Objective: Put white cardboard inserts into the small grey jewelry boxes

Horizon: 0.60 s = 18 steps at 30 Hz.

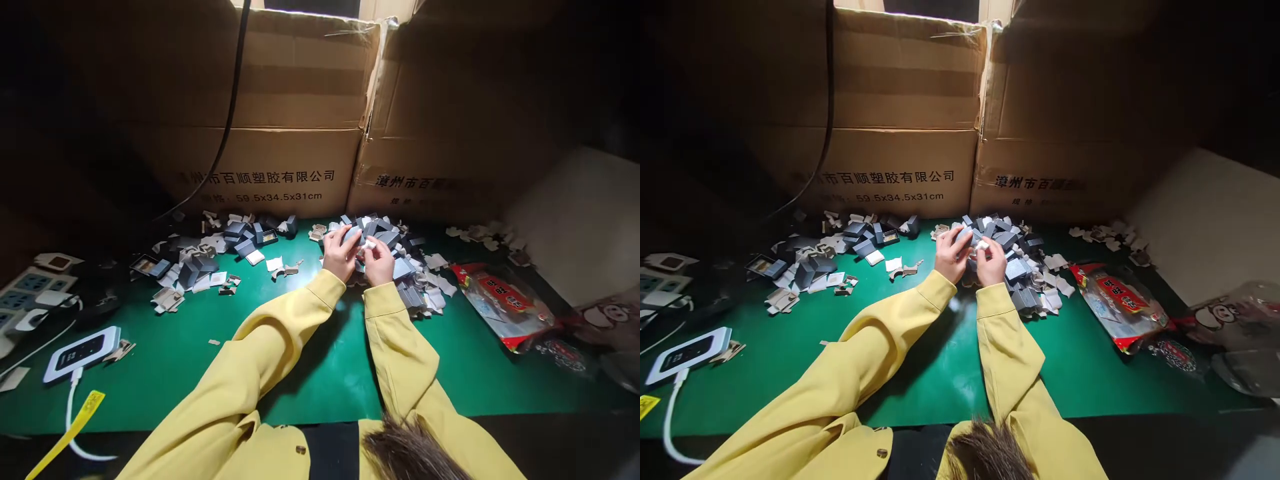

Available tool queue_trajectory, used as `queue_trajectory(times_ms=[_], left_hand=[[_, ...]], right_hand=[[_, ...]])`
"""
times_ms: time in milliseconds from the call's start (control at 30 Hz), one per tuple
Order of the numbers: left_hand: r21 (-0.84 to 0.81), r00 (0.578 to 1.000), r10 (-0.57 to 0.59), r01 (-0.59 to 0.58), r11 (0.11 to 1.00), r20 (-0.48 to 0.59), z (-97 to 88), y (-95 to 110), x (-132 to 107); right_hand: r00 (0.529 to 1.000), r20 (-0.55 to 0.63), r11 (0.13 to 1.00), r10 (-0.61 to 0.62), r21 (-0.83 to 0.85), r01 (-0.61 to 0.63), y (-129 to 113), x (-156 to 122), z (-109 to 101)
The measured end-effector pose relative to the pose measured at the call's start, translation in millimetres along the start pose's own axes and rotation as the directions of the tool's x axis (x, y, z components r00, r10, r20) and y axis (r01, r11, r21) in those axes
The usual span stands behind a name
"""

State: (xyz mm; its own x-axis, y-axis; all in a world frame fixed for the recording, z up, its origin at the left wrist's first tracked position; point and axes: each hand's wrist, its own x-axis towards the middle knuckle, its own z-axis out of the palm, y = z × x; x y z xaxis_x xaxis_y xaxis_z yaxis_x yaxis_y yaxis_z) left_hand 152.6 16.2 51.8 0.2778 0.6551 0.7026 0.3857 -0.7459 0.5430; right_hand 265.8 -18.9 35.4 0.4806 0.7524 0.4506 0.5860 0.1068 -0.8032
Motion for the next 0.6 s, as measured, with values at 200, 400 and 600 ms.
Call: queue_trajectory(times_ms=[200,400,600], left_hand=[[0.171,0.916,-0.215,0.165,0.971,0.338,28.6,-14,-2],[0.172,0.844,-0.206,0.137,0.975,0.495,26.4,-35,-1],[0.193,0.970,-0.109,0.066,0.979,0.220,-46.6,-58,-25]], right_hand=[[0.938,0.347,0.788,-0.022,-0.571,0.230,25,-7,7],[0.915,0.402,0.693,0.038,-0.670,0.265,24,-10,9],[0.970,0.149,0.818,-0.195,-0.521,0.244,7,-21,-2]])
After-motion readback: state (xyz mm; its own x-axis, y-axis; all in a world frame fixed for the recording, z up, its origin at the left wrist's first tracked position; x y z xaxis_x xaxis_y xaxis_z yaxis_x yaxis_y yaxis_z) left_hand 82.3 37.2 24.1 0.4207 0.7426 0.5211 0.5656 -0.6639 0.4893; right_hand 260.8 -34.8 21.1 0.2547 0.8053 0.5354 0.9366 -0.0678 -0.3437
